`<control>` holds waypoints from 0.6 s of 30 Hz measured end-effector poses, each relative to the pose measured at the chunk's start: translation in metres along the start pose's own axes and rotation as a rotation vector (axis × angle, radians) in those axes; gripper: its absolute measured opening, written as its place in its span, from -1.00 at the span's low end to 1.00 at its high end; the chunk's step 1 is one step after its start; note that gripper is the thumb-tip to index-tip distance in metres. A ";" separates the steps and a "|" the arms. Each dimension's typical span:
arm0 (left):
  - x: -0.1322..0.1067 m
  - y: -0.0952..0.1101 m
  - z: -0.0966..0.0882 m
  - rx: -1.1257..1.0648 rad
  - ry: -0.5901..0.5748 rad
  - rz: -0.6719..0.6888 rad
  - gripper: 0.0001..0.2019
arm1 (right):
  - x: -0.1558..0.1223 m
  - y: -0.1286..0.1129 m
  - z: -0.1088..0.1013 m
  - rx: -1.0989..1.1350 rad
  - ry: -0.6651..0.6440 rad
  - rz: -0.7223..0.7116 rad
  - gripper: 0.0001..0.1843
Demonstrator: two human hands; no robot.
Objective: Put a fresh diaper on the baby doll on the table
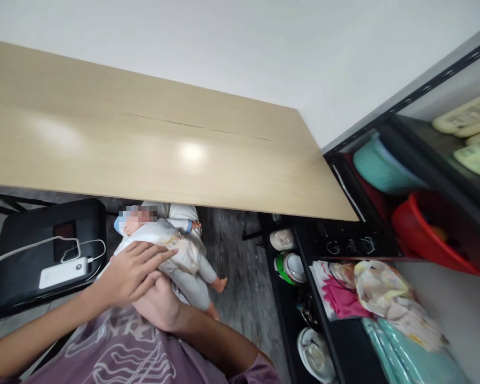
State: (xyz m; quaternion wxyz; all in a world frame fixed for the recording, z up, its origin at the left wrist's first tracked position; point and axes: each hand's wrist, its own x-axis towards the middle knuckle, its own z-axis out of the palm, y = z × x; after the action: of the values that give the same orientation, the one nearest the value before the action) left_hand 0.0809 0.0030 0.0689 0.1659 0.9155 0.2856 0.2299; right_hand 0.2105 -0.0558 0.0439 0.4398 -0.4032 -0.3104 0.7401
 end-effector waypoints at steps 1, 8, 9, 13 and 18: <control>-0.006 -0.005 -0.006 -0.047 0.010 -0.029 -0.49 | -0.002 -0.005 -0.001 -0.004 -0.077 0.038 -0.02; -0.058 -0.048 -0.023 -0.601 -0.041 -0.617 -0.51 | -0.032 -0.042 -0.020 -0.538 -0.562 -0.121 -0.42; -0.065 -0.053 -0.021 -0.618 -0.010 -0.665 -0.53 | -0.033 -0.040 -0.021 -0.543 -0.572 -0.139 -0.46; -0.082 -0.053 -0.015 -0.739 0.118 -0.723 -0.64 | -0.031 -0.031 -0.022 -0.497 -0.501 -0.118 -0.58; -0.073 -0.031 -0.014 -0.910 0.296 -0.636 -0.75 | -0.033 -0.039 -0.024 -0.433 -0.492 -0.048 -0.64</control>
State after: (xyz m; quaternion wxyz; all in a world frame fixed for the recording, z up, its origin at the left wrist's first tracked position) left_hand 0.0064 -0.0146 0.0436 0.5624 0.5791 0.4393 0.3940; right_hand 0.2567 -0.0664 0.0750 0.2728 -0.2890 -0.5667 0.7217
